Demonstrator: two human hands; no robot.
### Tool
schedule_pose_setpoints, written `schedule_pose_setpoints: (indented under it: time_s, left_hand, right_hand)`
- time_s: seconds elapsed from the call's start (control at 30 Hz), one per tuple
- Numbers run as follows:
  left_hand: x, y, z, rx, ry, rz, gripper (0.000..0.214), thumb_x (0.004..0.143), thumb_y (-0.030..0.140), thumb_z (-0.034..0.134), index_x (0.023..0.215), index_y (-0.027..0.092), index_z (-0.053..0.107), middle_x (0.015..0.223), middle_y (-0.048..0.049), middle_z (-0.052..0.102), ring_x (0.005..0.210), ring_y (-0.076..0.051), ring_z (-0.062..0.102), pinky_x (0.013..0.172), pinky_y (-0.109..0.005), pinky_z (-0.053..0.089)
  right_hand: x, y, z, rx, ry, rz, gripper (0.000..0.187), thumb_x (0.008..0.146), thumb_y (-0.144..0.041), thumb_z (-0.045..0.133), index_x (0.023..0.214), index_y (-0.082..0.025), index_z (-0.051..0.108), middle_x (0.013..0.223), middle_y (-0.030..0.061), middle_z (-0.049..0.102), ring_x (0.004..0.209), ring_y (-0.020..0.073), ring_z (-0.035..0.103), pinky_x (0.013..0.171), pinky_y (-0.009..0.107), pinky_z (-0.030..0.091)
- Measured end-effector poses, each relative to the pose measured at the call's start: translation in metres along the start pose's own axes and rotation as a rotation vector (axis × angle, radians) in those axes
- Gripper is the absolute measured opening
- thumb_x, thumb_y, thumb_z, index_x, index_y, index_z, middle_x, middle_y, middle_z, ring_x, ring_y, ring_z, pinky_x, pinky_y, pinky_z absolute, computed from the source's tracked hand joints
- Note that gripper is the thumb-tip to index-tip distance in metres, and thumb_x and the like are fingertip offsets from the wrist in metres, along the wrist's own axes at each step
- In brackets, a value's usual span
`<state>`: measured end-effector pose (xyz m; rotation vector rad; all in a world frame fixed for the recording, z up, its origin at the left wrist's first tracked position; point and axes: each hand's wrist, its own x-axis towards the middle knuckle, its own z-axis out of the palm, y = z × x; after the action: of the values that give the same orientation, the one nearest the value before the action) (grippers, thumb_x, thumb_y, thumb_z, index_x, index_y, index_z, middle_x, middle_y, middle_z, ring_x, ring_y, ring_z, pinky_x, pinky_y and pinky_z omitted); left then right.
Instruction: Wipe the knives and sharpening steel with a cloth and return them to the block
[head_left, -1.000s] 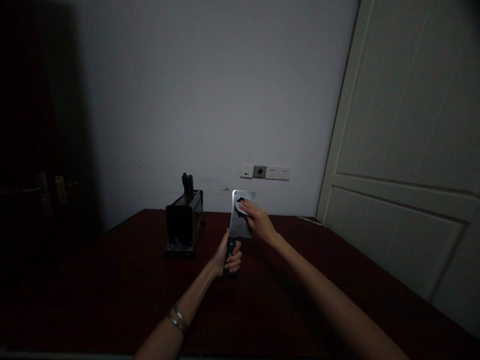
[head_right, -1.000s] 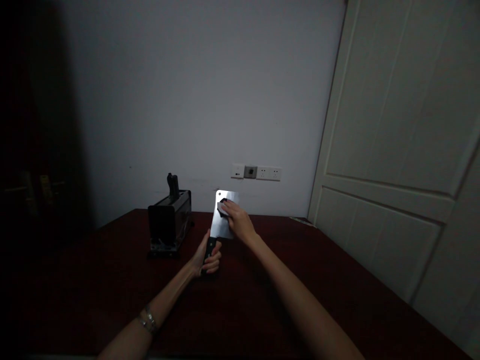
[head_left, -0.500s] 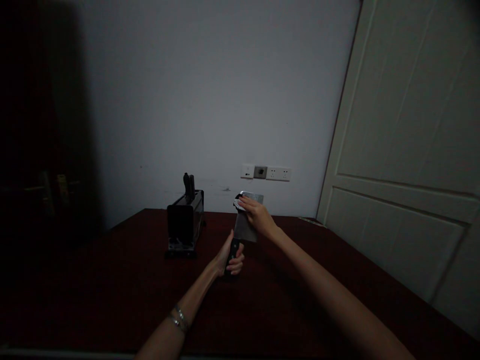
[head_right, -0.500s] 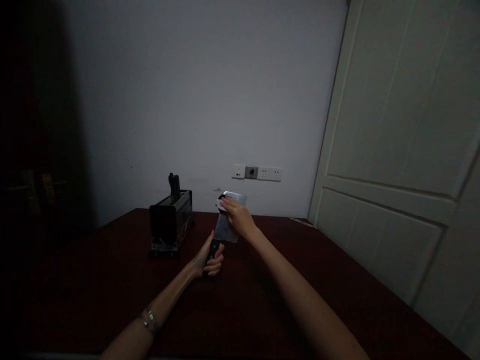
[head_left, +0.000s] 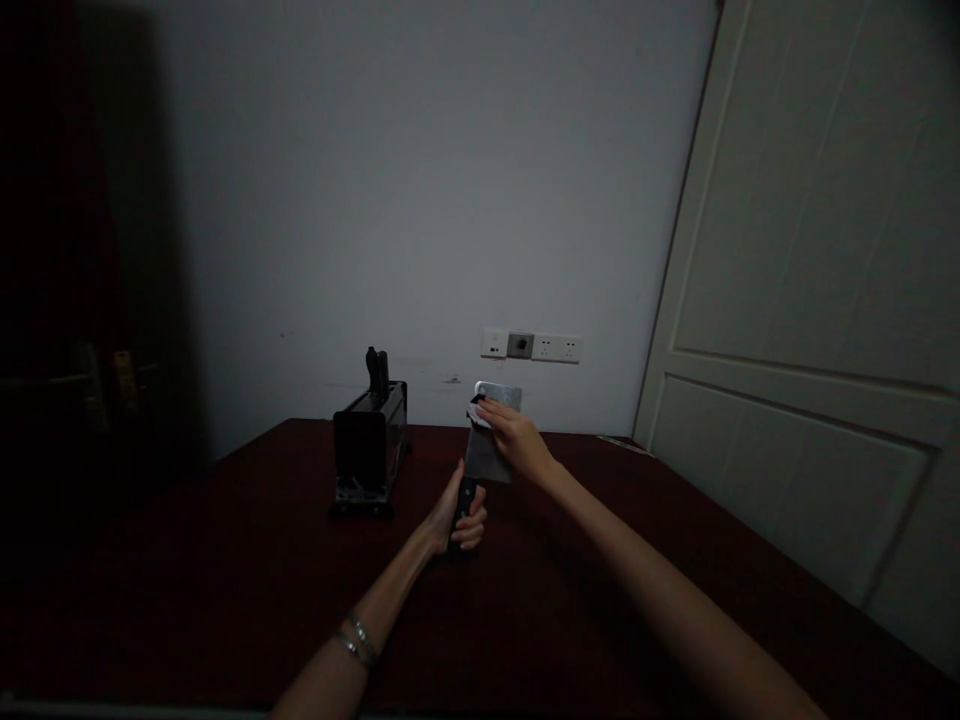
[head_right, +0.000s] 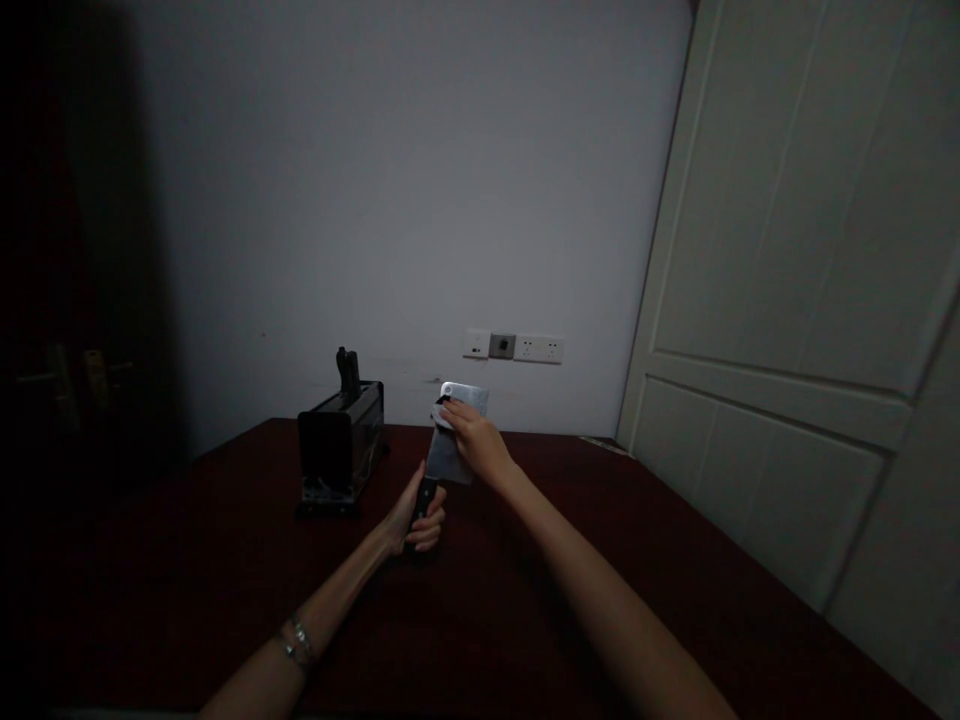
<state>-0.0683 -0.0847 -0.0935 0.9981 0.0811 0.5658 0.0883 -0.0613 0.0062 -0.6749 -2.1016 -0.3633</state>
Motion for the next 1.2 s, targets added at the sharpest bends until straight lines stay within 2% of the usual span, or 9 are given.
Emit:
schedule_pose_setpoints:
  time_s: [0.13,0.23,0.4,0.5,0.67,0.9,1.07,1.13,1.2]
  left_hand:
    - [0.000,0.001,0.001,-0.018,-0.010,0.009,0.065,0.077,0.073,0.021,0.051,0.017,0.042,0.030,0.0057,0.032,0.021,-0.006,0.021,0.027,-0.018,0.027]
    - [-0.001,0.002,0.000,-0.036,0.005,0.031,0.065,0.076,0.073,0.021,0.051,0.017,0.042,0.030,0.0058,0.031,0.021,-0.006,0.021,0.026,-0.018,0.027]
    - [-0.001,0.005,0.001,-0.052,0.031,0.046,0.066,0.077,0.073,0.020,0.050,0.017,0.041,0.029,0.0060,0.030,0.020,-0.006,0.019,0.026,-0.017,0.025]
    - [-0.002,0.005,0.004,-0.061,0.026,0.047,0.066,0.077,0.073,0.019,0.050,0.017,0.041,0.029,0.0061,0.030,0.020,-0.005,0.019,0.026,-0.018,0.026]
    - [-0.002,0.005,0.004,-0.078,-0.001,0.038,0.066,0.078,0.071,0.018,0.050,0.016,0.042,0.030,0.0057,0.031,0.021,-0.005,0.021,0.026,-0.017,0.027]
    - [0.000,0.002,-0.005,-0.061,-0.002,0.036,0.061,0.077,0.071,0.026,0.054,0.017,0.042,0.030,0.0062,0.032,0.020,-0.006,0.022,0.026,-0.017,0.027]
    - [-0.002,0.004,-0.002,-0.032,0.021,0.021,0.061,0.071,0.076,0.031,0.053,0.018,0.038,0.030,0.0068,0.031,0.021,-0.006,0.022,0.027,-0.018,0.027]
    - [-0.004,0.005,0.000,-0.017,0.024,0.027,0.052,0.074,0.065,0.044,0.054,0.018,0.037,0.031,0.0076,0.032,0.021,-0.005,0.021,0.027,-0.017,0.026]
    - [-0.005,0.005,0.003,-0.003,0.035,0.035,0.036,0.075,0.044,0.056,0.057,0.018,0.038,0.032,0.0089,0.032,0.022,-0.005,0.019,0.027,-0.016,0.026]
  right_hand:
    - [0.007,0.016,-0.007,-0.002,0.100,0.048,0.044,0.078,-0.002,0.047,0.115,-0.022,0.058,0.122,0.0082,0.057,0.118,0.0206,0.048,0.099,0.042,0.041]
    - [-0.021,0.008,-0.001,0.027,0.091,0.025,0.044,0.078,-0.003,0.048,0.117,-0.023,0.057,0.122,0.0083,0.057,0.118,0.0200,0.048,0.098,0.041,0.042]
    - [-0.066,-0.017,0.010,0.070,-0.026,-0.038,0.059,0.075,0.004,0.041,0.126,-0.024,0.048,0.127,0.0067,0.053,0.122,0.0173,0.043,0.100,0.041,0.041]
    - [-0.060,-0.015,0.005,0.069,-0.040,-0.038,0.056,0.075,0.003,0.042,0.124,-0.023,0.051,0.127,0.0078,0.053,0.121,0.0177,0.044,0.100,0.040,0.041]
    - [-0.035,-0.007,-0.001,0.054,0.027,0.031,0.043,0.078,-0.003,0.048,0.115,-0.021,0.058,0.121,0.0098,0.057,0.118,0.0193,0.048,0.098,0.040,0.042]
    - [-0.040,-0.033,0.014,0.101,-0.115,-0.053,0.045,0.077,-0.003,0.050,0.118,-0.021,0.056,0.123,0.0098,0.056,0.120,0.0189,0.046,0.099,0.038,0.041]
    - [-0.031,-0.031,0.008,0.123,-0.154,-0.052,0.040,0.077,-0.005,0.053,0.113,-0.021,0.059,0.124,0.0102,0.055,0.119,0.0193,0.047,0.098,0.038,0.042]
    - [-0.029,-0.027,0.002,0.140,-0.172,-0.055,0.039,0.078,-0.006,0.053,0.113,-0.022,0.059,0.126,0.0096,0.053,0.120,0.0191,0.046,0.097,0.039,0.042]
    - [-0.030,-0.023,-0.003,0.158,-0.183,-0.062,0.038,0.079,-0.007,0.053,0.113,-0.022,0.058,0.127,0.0093,0.052,0.120,0.0190,0.045,0.097,0.039,0.042]
